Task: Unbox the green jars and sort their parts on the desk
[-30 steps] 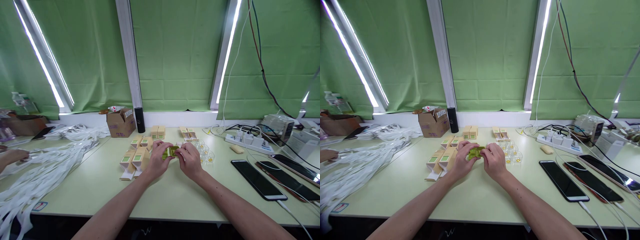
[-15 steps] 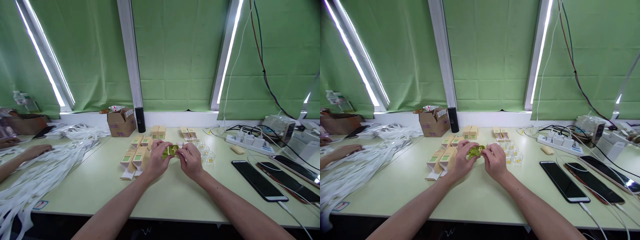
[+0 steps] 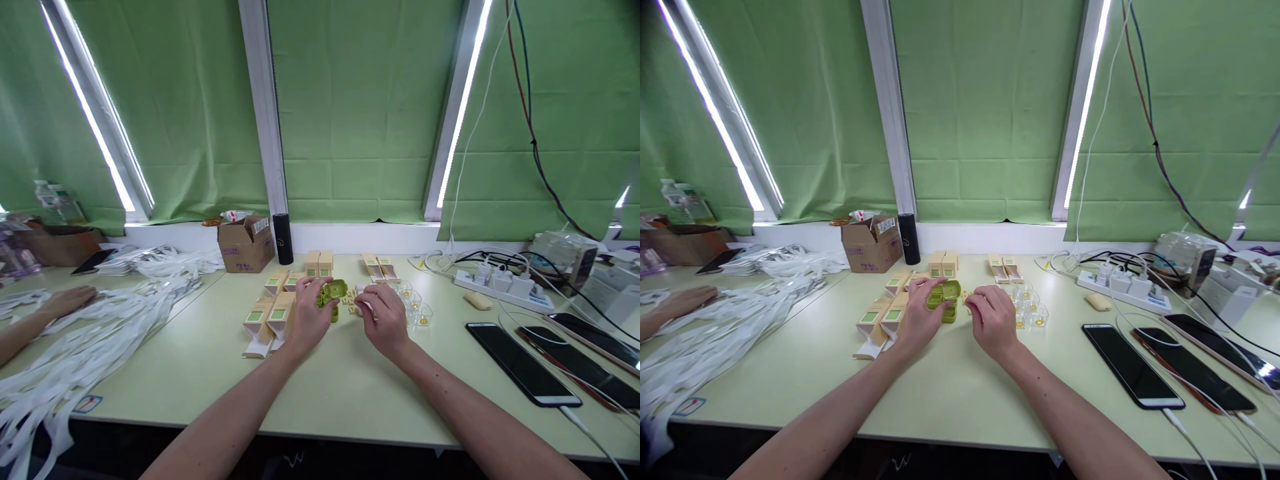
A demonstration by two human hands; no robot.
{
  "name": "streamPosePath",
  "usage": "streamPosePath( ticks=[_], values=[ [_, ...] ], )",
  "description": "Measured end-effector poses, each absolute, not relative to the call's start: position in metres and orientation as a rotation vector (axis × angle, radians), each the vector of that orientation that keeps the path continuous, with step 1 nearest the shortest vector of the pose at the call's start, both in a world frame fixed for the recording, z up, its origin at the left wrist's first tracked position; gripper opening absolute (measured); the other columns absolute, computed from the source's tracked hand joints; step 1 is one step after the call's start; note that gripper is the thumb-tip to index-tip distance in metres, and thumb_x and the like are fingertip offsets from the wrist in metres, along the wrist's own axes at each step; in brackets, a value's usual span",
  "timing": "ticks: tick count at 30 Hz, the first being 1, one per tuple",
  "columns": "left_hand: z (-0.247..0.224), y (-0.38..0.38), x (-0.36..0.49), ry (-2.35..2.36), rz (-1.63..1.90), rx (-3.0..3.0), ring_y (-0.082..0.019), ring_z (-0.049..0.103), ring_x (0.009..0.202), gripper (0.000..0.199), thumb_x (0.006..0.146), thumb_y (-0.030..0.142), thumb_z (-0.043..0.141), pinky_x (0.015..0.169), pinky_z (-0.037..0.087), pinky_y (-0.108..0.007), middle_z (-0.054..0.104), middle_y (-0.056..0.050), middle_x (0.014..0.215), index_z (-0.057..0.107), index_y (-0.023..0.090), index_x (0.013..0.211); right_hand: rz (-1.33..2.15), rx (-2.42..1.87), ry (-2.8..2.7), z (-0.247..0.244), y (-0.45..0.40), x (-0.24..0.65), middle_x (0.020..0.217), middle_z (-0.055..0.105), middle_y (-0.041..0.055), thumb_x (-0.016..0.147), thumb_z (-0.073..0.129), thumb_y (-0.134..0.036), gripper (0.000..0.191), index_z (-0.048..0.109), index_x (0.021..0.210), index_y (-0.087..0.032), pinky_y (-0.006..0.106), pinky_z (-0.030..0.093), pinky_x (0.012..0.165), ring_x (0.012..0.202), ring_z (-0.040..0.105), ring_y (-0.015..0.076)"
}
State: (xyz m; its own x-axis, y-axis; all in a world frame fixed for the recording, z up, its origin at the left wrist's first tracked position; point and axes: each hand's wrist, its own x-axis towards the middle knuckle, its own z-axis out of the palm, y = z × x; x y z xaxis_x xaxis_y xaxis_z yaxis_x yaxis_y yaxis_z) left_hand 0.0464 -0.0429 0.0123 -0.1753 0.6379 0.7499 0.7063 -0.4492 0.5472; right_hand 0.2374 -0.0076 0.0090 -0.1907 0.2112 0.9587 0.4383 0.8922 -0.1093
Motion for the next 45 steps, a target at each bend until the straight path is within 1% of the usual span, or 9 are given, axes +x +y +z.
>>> streamPosePath(
  ticks=[5,14,19,25,30,35,38,41,45],
  values=[
    [0.015,-0.044,0.043,-1.659,-1.834,-1.884,-0.025,0.06,0.12,0.041,0.091,0.024,0.07,0.104,0.053,-0.046,0.058,-0.01,0.124,0.063,0.028,0.131,-0.166,-0.674,-1.947,0.004,0.0,0.235,0.091,0.075,0.0044,0.097,0.058,-0.012,0.016,0.069,0.088,-0.021,0.035,0.04,0.082,0.091,0.061,0.0214],
    [0.014,-0.04,0.039,-1.673,-1.735,-1.791,-0.026,0.062,0.111,0.016,0.098,0.029,0.061,0.098,0.054,-0.046,0.063,-0.011,0.112,0.069,0.025,0.111,-0.272,-1.063,-2.47,0.004,0.021,0.216,0.086,0.076,0.0067,0.092,0.058,-0.009,0.023,0.074,0.082,-0.021,0.037,0.029,0.084,0.096,0.058,0.0224],
    [0.012,-0.037,0.037,-1.681,-1.699,-1.784,-0.027,0.061,0.112,0.013,0.096,0.026,0.062,0.099,0.053,-0.047,0.066,-0.011,0.109,0.069,0.023,0.106,-0.312,-1.134,-2.469,0.003,0.028,0.204,0.096,0.076,0.0095,0.092,0.061,-0.014,0.019,0.078,0.086,-0.02,0.037,0.03,0.085,0.101,0.056,0.0245],
    [0.012,-0.036,0.036,-1.699,-1.687,-1.788,-0.032,0.049,0.126,0.006,0.092,0.025,0.068,0.109,0.043,-0.056,0.071,-0.01,0.113,0.073,0.024,0.095,-0.327,-1.04,-2.415,-0.002,0.029,0.203,0.087,0.075,0.0108,0.085,0.069,-0.01,0.015,0.078,0.077,-0.019,0.039,0.032,0.083,0.096,0.057,0.0258],
    [0.017,-0.036,0.034,-1.713,-1.75,-1.709,-0.035,0.041,0.128,0.004,0.087,0.029,0.077,0.112,0.035,-0.063,0.071,-0.007,0.122,0.079,0.028,0.084,-0.297,-0.929,-2.205,0.006,0.024,0.22,0.087,0.074,0.0072,0.089,0.067,-0.012,0.015,0.076,0.082,-0.021,0.038,0.037,0.079,0.092,0.057,0.0249],
    [0.023,-0.034,0.026,-1.764,-2.033,-1.595,-0.031,0.049,0.118,0.01,0.08,0.038,0.082,0.108,0.042,-0.052,0.069,-0.007,0.107,0.082,0.028,0.081,-0.202,-0.874,-2.29,-0.003,-0.004,0.237,0.084,0.073,0.0049,0.092,0.061,-0.011,0.015,0.071,0.084,-0.02,0.031,0.031,0.063,0.075,0.059,0.0182],
    [0.023,-0.028,0.022,-1.85,-2.37,-1.596,-0.024,0.059,0.097,0.029,0.076,0.049,0.084,0.087,0.05,-0.039,0.068,-0.007,0.1,0.08,0.022,0.087,-0.086,-0.86,-2.436,-0.014,-0.022,0.24,0.083,0.074,0.0023,0.091,0.061,-0.013,0.013,0.07,0.086,-0.02,0.03,0.026,0.059,0.068,0.059,0.015],
    [0.023,-0.024,0.021,-1.873,-2.778,-1.614,-0.016,0.058,0.078,0.046,0.072,0.057,0.085,0.067,0.045,-0.028,0.068,-0.004,0.089,0.076,0.017,0.093,0.015,-0.846,-2.494,-0.016,-0.029,0.24,0.084,0.075,0.0014,0.092,0.06,-0.013,0.013,0.071,0.089,-0.02,0.029,0.026,0.059,0.07,0.061,0.0142],
    [0.026,-0.025,0.024,-1.754,-3.08,-1.658,-0.014,0.058,0.076,0.054,0.067,0.062,0.087,0.058,0.041,-0.024,0.07,-0.005,0.09,0.072,0.016,0.091,0.041,-0.841,-2.514,-0.012,-0.026,0.241,0.085,0.075,0.0021,0.093,0.059,-0.013,0.013,0.07,0.09,-0.02,0.029,0.027,0.06,0.072,0.063,0.0145]
  ],
)
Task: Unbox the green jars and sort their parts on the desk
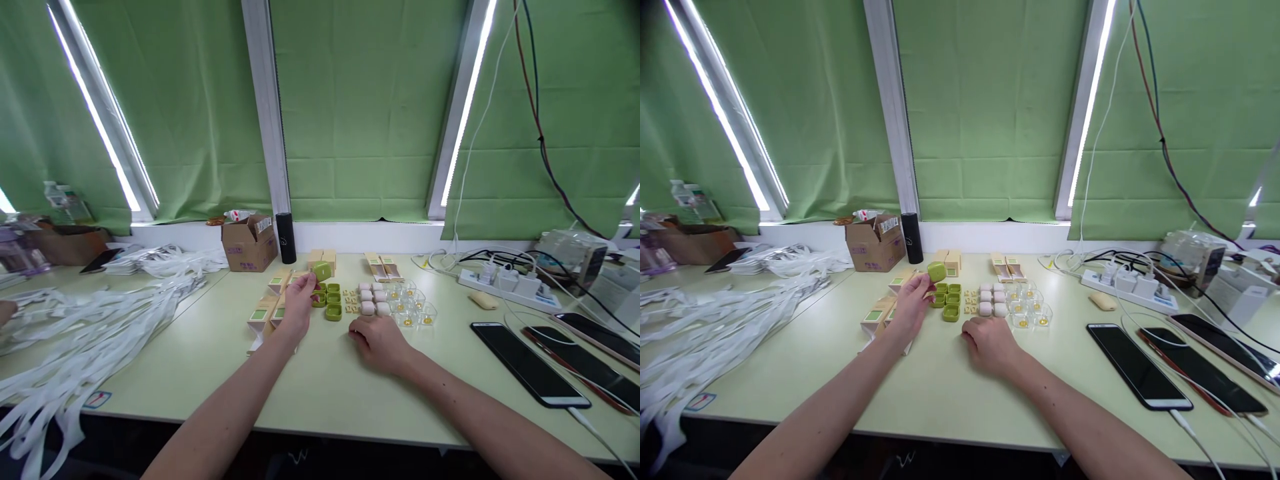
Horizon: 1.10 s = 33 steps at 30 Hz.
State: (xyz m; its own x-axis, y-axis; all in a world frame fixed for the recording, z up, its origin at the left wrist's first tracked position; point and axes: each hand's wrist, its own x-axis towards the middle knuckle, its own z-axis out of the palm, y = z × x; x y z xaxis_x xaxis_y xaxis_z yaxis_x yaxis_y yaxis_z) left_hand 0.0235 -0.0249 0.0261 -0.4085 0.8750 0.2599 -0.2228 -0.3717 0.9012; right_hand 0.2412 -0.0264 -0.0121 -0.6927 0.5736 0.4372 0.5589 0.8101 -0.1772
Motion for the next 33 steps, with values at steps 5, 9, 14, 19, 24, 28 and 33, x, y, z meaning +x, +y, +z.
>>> streamPosePath(
  ticks=[5,9,14,19,24,28,33],
  values=[
    [0.03,-0.027,0.025,1.112,1.83,1.054,-0.016,0.059,0.076,0.058,0.074,0.067,0.08,0.056,0.037,-0.024,0.077,-0.011,0.093,0.074,0.014,0.096,0.062,-0.84,-2.541,-0.01,-0.025,0.243,0.084,0.075,0.0024,0.093,0.059,-0.013,0.013,0.069,0.087,-0.02,0.029,0.027,0.06,0.072,0.063,0.0147],
    [0.03,-0.028,0.026,1.207,1.868,1.111,-0.021,0.067,0.079,0.056,0.077,0.069,0.076,0.073,0.05,-0.031,0.077,-0.01,0.08,0.075,0.015,0.088,0.076,-0.825,-2.548,-0.011,-0.025,0.243,0.083,0.074,0.002,0.092,0.059,-0.013,0.013,0.068,0.086,-0.02,0.028,0.027,0.06,0.07,0.061,0.0145],
    [0.038,-0.031,0.022,1.373,1.906,1.249,-0.025,0.071,0.086,0.047,0.086,0.064,0.07,0.086,0.053,-0.038,0.077,-0.009,0.081,0.075,0.017,0.084,0.092,-0.813,-2.557,-0.01,-0.025,0.243,0.081,0.074,0.002,0.091,0.059,-0.012,0.014,0.067,0.083,-0.019,0.028,0.027,0.06,0.068,0.06,0.0138],
    [0.057,-0.032,0.015,1.771,1.966,1.7,-0.03,0.06,0.104,0.03,0.091,0.051,0.067,0.099,0.045,-0.046,0.075,-0.009,0.093,0.074,0.023,0.083,0.093,-0.832,-2.56,-0.008,-0.025,0.243,0.08,0.073,0.0021,0.092,0.059,-0.013,0.014,0.067,0.081,-0.019,0.028,0.026,0.06,0.067,0.059,0.0133],
    [0.058,-0.035,0.005,1.857,1.671,2.135,-0.034,0.05,0.12,0.009,0.091,0.034,0.069,0.108,0.034,-0.055,0.077,-0.007,0.103,0.076,0.029,0.089,0.113,-0.841,-2.566,-0.008,-0.025,0.242,0.08,0.073,0.0015,0.093,0.058,-0.014,0.015,0.068,0.082,-0.019,0.027,0.027,0.06,0.067,0.058,0.0129],
    [0.047,-0.041,-0.015,1.866,1.375,2.439,-0.036,0.047,0.126,0.016,0.091,0.027,0.063,0.111,0.028,-0.059,0.078,-0.007,0.1,0.078,0.029,0.085,0.1,-0.844,-2.575,-0.008,-0.024,0.242,0.081,0.073,0.0017,0.093,0.058,-0.014,0.015,0.068,0.082,-0.019,0.028,0.026,0.06,0.067,0.058,0.0135],
    [0.033,-0.047,-0.027,1.922,1.191,2.516,-0.039,0.05,0.122,0.014,0.083,0.022,0.069,0.107,0.029,-0.06,0.075,-0.009,0.086,0.076,0.027,0.072,0.111,-0.837,-2.568,-0.01,-0.023,0.242,0.08,0.073,0.0016,0.092,0.058,-0.013,0.016,0.067,0.08,-0.02,0.028,0.026,0.059,0.067,0.058,0.0138]
  ],
)
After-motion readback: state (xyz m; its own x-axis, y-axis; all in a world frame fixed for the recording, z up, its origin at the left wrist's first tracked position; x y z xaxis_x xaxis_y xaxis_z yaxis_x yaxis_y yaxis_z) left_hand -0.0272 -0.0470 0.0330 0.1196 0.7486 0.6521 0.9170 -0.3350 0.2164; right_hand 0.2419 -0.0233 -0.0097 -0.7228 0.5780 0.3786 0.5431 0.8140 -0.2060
